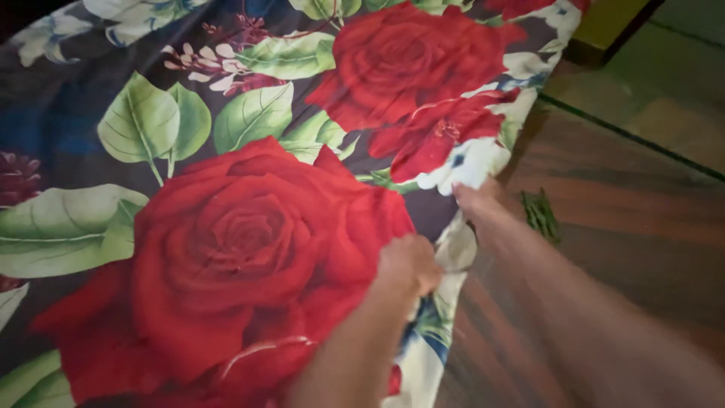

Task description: The person folds a floral-patterned bed sheet on a wooden bed frame. They smooth the fabric, fold it in half lengthwise, then fold it again widthwise, pressing down to flatten the layers.

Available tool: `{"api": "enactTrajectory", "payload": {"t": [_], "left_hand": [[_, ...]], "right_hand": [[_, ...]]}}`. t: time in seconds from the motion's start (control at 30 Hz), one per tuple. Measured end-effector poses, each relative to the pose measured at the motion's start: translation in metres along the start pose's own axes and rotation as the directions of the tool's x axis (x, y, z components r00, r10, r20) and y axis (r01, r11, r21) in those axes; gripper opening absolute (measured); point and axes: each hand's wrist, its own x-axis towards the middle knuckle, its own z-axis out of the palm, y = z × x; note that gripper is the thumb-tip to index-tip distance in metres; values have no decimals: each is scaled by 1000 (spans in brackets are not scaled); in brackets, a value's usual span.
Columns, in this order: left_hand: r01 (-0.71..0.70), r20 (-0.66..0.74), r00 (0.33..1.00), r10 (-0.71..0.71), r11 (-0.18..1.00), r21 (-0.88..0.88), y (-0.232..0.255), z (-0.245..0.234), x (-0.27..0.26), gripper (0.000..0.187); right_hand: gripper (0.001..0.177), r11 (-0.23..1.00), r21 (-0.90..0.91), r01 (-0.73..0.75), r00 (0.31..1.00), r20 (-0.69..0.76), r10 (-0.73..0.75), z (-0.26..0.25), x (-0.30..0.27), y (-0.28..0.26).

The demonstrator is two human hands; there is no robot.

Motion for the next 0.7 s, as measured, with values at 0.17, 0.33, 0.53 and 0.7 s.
{"api": "enactTrajectory", "payload": {"t": [0.17,0.33,0.53,0.7], "left_hand": [[-105,24,994,111,979,-173,-19,-73,21,33],[-299,-176,938,297,954,20,-7,-29,-27,34],[-59,39,997,60,998,-21,13,26,-45,27],[-47,-602,743,-294,874,-484,10,-45,-18,34]], "right_hand": [[41,981,149,123,992,-5,-124,-45,-17,-69],[42,939,293,178,978,54,-202,-58,-43,-9],[41,630,-662,406,912,336,-235,-75,-58,-43],[39,910,171,378,858,305,-414,-98,-20,-102]]}}
